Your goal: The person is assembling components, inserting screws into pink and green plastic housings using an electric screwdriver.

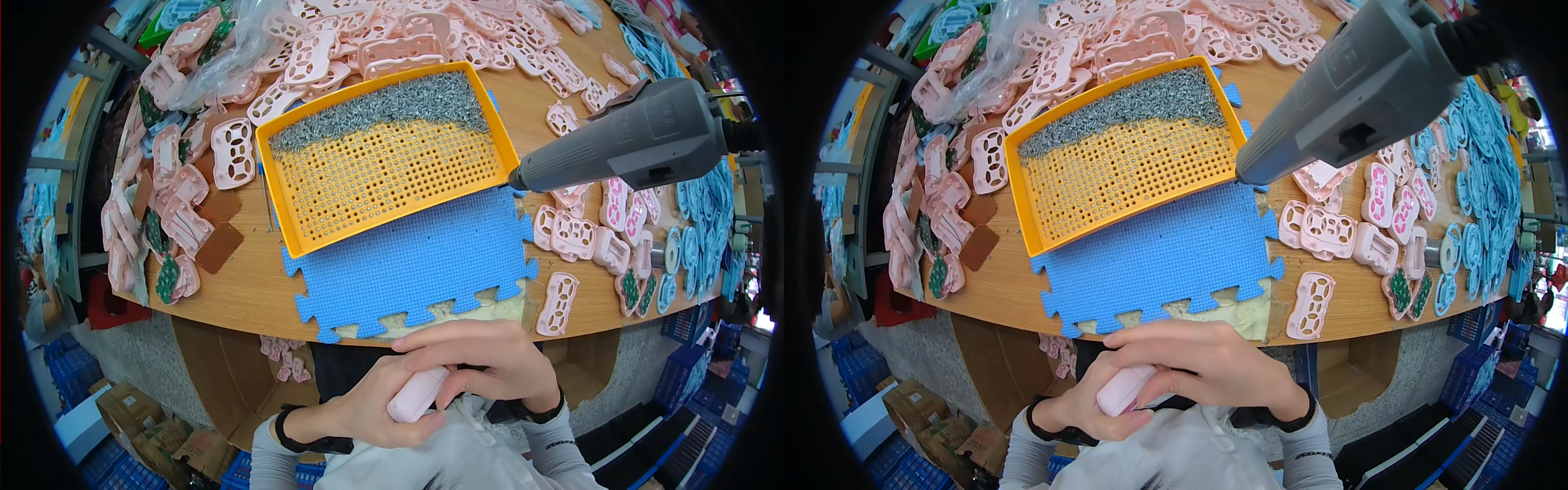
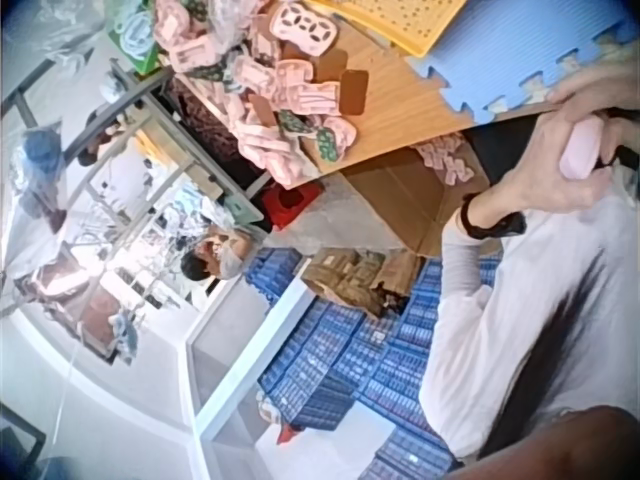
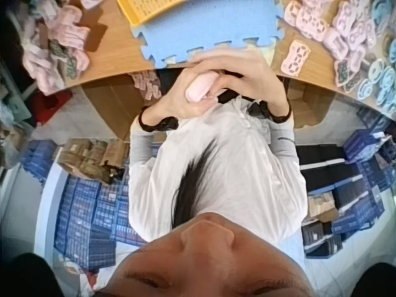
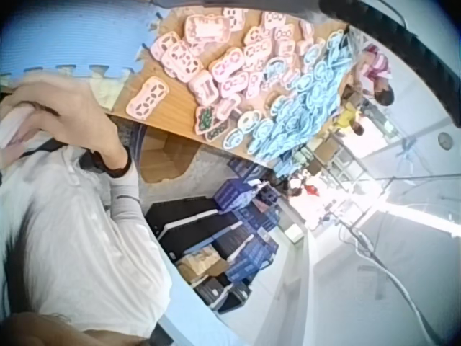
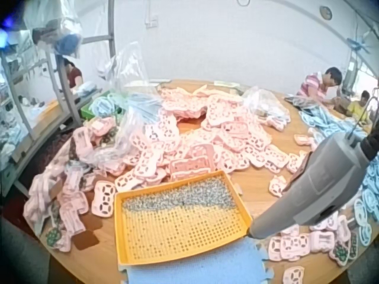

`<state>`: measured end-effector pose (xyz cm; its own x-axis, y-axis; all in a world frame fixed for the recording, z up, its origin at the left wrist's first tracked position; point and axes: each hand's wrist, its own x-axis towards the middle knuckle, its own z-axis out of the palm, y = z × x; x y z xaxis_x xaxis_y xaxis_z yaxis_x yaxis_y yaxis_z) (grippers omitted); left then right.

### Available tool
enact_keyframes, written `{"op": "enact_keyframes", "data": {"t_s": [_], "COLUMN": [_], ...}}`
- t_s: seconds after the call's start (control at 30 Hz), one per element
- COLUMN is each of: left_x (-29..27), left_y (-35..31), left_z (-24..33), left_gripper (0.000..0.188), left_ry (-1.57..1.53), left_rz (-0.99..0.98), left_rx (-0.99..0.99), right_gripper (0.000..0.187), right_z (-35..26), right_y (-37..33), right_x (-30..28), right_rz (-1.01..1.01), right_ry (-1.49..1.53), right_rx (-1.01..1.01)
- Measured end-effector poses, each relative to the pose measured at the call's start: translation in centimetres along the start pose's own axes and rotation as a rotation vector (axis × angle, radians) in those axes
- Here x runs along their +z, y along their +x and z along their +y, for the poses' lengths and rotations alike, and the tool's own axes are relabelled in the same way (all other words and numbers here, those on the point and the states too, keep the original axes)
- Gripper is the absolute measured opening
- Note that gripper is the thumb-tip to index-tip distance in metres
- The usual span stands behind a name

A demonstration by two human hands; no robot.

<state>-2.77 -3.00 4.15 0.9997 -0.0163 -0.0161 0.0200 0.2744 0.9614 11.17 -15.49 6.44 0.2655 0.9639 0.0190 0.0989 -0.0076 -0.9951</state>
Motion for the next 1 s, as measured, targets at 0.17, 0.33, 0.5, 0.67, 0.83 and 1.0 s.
{"op": "enact_keyframes", "data": {"t_s": [0.17, 0.33, 0.5, 0.67, 0.83, 1.0], "left_x": [0.5, 0.2, -0.2, 0.2, 0.0, 0.2], "left_y": [0.0, 0.1, 0.8, 0.5, 0.3, 0.1], "left_z": [-0.3, -0.4, 0.6, 0.2, 0.1, 0.2], "left_gripper": [0.03, 0.045, 0.03, 0.04, 0.045, 0.045], "left_ry": [0.078, 0.103, -0.48, -0.661, -0.529, -0.521], "left_rz": [-0.076, -0.148, -0.006, -0.082, -0.105, -0.092], "left_rx": [0.0, 0.034, -0.34, -0.362, -0.382, -0.422], "right_gripper": [0.035, 0.04, 0.025, 0.03, 0.036, 0.034], "right_z": [0.1, 0.3, 1.4, 1.5, 1.4, 1.2], "right_y": [-0.5, -0.8, 0.1, 0.1, -0.3, -0.5], "right_x": [-0.3, -0.1, 0.5, 1.8, 1.6, 1.8], "right_rz": [-0.093, -0.132, -0.023, 0.082, 0.068, 0.084], "right_ry": [0.065, -0.002, 0.202, 0.362, 0.354, 0.359], "right_rx": [-0.045, -0.09, 0.068, 0.012, 0.019, 0.019]}}
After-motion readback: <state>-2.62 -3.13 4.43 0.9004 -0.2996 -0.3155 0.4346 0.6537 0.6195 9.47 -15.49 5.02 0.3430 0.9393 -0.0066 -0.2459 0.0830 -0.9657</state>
